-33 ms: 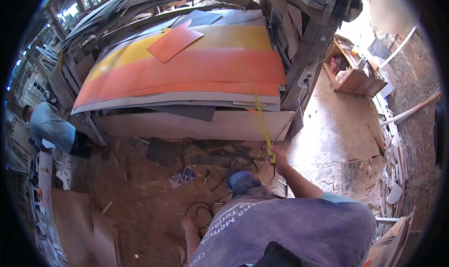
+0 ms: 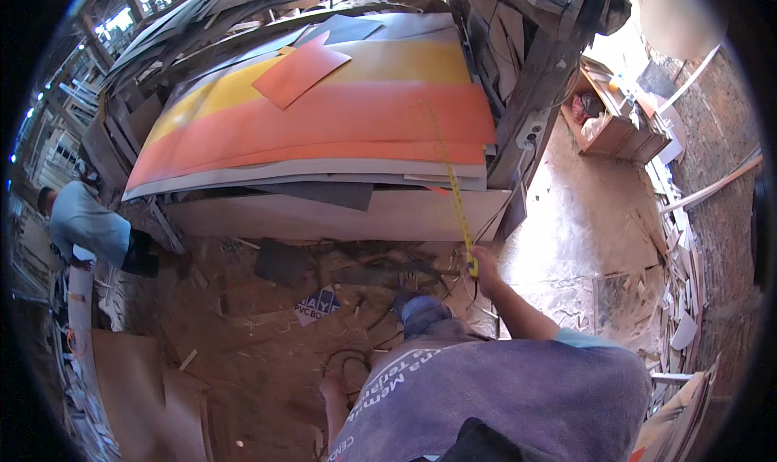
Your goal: The person measures orange laminate sheets using a tape measure and marks them, then places a sheet onto a wooden surface and hammers it down using a claw hammer.
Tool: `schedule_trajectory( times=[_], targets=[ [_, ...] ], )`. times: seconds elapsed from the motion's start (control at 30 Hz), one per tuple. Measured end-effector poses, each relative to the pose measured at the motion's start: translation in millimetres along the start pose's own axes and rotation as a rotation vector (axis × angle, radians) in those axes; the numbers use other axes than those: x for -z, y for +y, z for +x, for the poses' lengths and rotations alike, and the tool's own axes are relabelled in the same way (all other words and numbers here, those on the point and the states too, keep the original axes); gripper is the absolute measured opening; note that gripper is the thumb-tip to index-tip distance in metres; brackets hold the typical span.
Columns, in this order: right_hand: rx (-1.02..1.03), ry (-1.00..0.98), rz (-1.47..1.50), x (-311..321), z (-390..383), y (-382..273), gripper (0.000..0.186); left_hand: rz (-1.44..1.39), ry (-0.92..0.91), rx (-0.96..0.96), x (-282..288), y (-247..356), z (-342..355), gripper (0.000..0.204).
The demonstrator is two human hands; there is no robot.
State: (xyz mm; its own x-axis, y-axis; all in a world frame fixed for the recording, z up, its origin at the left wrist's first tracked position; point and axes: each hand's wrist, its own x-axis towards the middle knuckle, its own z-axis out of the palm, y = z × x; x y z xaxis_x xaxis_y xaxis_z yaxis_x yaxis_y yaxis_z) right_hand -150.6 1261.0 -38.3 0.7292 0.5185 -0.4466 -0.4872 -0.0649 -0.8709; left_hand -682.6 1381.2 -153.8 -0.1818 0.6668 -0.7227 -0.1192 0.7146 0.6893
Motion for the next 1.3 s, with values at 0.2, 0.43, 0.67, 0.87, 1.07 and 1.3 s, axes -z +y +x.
schedule_trajectory(
  times=[0.2, 0.43, 0.67, 0.87, 1.07, 1.3],
  targets=[
    [-0.057, 0.286, -0.092, -20.5, 134.8, -13.6, 0.026, 0.596, -0.088, -0.171, -47.0, 16.6, 37.4, 0.022],
    [-0.188, 0.232, -0.083, -41.8, 205.6, -49.5, 0.028, 0.852, -0.235, -0.238, -121.4, 65.7, 64.7, 0.023],
    [-0.2, 0.332, -0.119, -55.8, 241.0, -61.2, 0.03, 0.875, -0.395, -0.485, -222.6, 153.4, 88.7, 0.026],
    [-0.103, 0.335, -0.277, -51.9, 257.3, -57.2, 0.03, 0.697, -0.36, -0.089, -220.4, 143.6, 134.1, 0.027],
    [0.035, 0.498, -0.575, -6.1, 270.0, -15.2, 0.035, 1.008, -0.522, -0.174, -218.0, 138.0, 138.4, 0.029],
    [0.042, 0.525, -0.8, -22.0, 259.2, -33.4, 0.045, 1.099, -0.493, -0.139, -203.0, 175.0, 141.9, 0.029]
  ],
)
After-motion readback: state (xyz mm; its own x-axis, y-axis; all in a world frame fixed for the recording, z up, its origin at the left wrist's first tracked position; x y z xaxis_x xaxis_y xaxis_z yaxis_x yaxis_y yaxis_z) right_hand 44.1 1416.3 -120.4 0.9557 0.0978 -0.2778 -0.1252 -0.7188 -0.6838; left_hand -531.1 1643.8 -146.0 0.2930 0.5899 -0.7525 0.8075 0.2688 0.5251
